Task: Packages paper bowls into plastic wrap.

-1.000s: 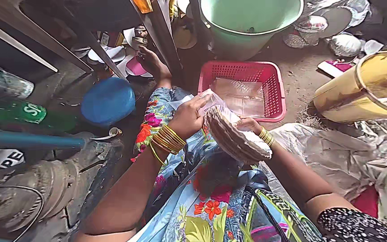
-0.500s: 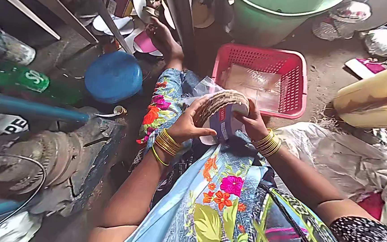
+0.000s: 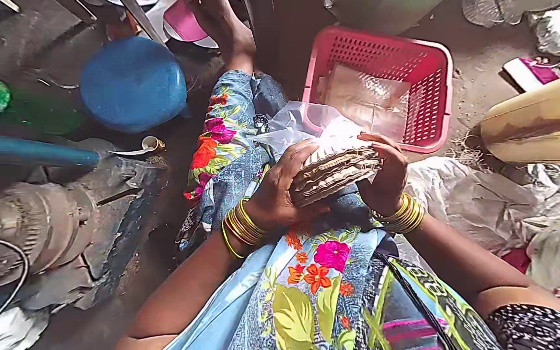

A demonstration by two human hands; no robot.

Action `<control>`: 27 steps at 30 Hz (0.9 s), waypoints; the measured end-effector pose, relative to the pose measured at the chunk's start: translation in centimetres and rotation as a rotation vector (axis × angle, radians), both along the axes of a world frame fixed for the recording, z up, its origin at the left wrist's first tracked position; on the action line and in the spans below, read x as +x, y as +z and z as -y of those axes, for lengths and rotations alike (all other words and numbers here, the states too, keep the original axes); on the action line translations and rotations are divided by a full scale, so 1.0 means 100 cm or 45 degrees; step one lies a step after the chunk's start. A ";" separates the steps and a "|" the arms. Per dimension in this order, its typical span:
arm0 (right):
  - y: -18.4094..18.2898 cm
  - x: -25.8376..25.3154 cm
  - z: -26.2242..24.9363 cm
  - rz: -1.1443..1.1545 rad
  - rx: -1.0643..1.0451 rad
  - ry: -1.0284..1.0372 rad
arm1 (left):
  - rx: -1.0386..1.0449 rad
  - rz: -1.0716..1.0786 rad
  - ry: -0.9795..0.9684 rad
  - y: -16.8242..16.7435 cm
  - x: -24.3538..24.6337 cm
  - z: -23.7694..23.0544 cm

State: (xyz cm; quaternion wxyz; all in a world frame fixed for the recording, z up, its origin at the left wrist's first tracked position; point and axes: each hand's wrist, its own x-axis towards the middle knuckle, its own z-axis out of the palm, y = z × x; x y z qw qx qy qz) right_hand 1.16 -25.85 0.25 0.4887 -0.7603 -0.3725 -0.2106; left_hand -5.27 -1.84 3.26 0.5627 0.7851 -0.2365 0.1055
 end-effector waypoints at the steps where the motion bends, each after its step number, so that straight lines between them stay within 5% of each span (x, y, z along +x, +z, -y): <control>1: -0.001 -0.001 0.000 -0.008 0.014 0.000 | -0.022 -0.007 -0.017 0.000 0.000 0.001; 27: -0.009 0.002 -0.006 0.067 0.064 -0.062 | -0.192 -0.108 0.036 -0.005 0.009 0.000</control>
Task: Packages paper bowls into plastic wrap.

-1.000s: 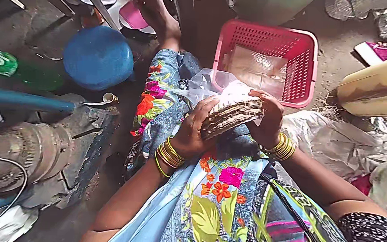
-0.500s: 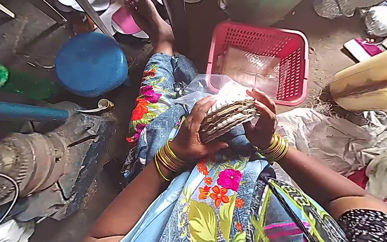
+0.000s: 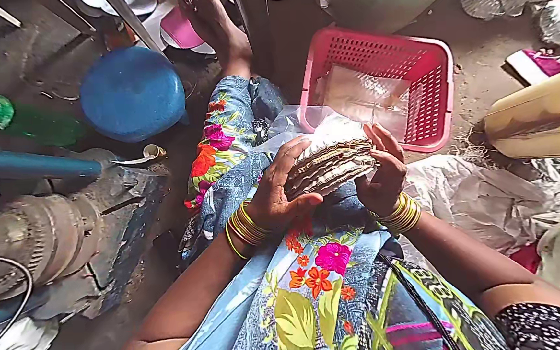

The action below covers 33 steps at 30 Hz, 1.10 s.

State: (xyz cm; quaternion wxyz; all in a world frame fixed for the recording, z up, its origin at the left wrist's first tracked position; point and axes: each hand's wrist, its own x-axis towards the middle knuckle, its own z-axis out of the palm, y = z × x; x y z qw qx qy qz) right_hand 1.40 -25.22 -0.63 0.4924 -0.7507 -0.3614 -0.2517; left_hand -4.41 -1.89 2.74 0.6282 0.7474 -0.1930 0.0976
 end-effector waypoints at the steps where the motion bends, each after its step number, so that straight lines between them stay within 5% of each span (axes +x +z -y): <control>1: 0.000 0.000 0.000 0.004 -0.004 0.002 | -0.022 -0.017 -0.005 0.000 0.000 -0.001; 33: 0.003 0.000 -0.005 0.021 -0.010 0.012 | 0.009 -0.033 -0.080 0.002 0.012 -0.025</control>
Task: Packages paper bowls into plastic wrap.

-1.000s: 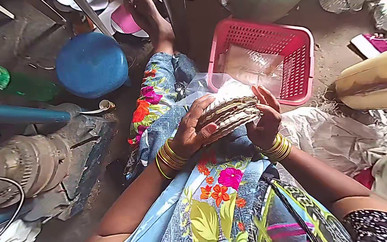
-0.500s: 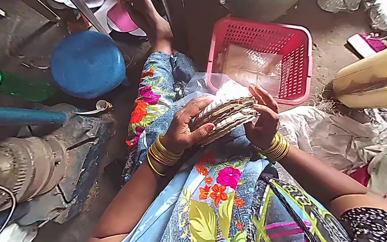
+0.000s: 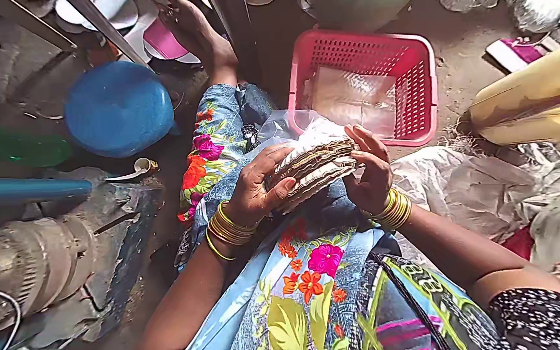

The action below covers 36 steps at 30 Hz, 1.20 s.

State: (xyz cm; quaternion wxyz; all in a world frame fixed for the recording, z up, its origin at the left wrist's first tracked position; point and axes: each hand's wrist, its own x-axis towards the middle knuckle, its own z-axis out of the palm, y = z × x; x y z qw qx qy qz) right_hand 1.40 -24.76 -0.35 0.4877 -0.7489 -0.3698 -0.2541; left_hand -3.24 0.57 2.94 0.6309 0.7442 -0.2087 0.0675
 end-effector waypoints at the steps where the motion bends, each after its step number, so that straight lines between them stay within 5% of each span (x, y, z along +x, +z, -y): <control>1: 0.001 0.000 0.000 0.005 -0.003 0.001 | 0.013 0.003 0.008 0.000 0.000 0.000; 26: 0.000 -0.001 0.000 -0.009 0.001 -0.014 | 0.032 0.096 0.024 -0.003 -0.004 0.004; 36: 0.000 -0.002 0.000 0.035 -0.050 -0.031 | -0.016 -0.110 -0.019 0.009 0.005 -0.002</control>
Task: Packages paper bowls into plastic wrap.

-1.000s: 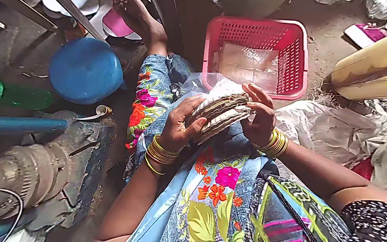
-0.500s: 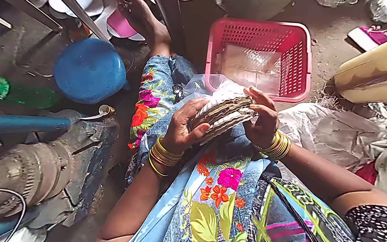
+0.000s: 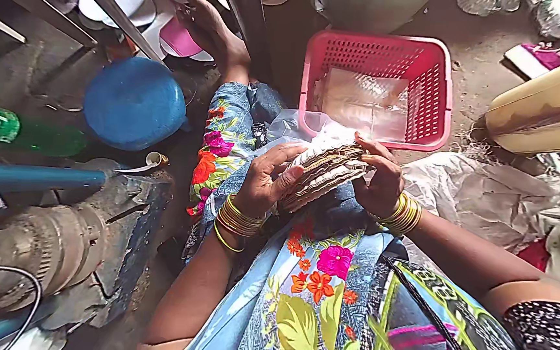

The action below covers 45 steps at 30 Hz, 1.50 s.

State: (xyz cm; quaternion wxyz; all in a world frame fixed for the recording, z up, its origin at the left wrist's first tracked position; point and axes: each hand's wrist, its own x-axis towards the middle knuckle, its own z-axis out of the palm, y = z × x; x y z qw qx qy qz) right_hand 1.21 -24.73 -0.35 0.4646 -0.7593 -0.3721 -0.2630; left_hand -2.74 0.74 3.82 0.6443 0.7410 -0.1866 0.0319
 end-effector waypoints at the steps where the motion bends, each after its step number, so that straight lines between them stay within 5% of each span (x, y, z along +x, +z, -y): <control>1: 0.000 0.000 0.000 0.005 -0.016 -0.020 | -0.001 -0.027 -0.029 0.002 0.002 -0.002; 11: -0.003 -0.002 0.005 0.032 -0.052 -0.052 | -0.135 -0.250 -0.213 0.001 0.020 -0.013; 45: -0.004 0.001 0.001 0.037 -0.080 -0.143 | -0.070 -0.107 -0.173 -0.009 0.024 -0.018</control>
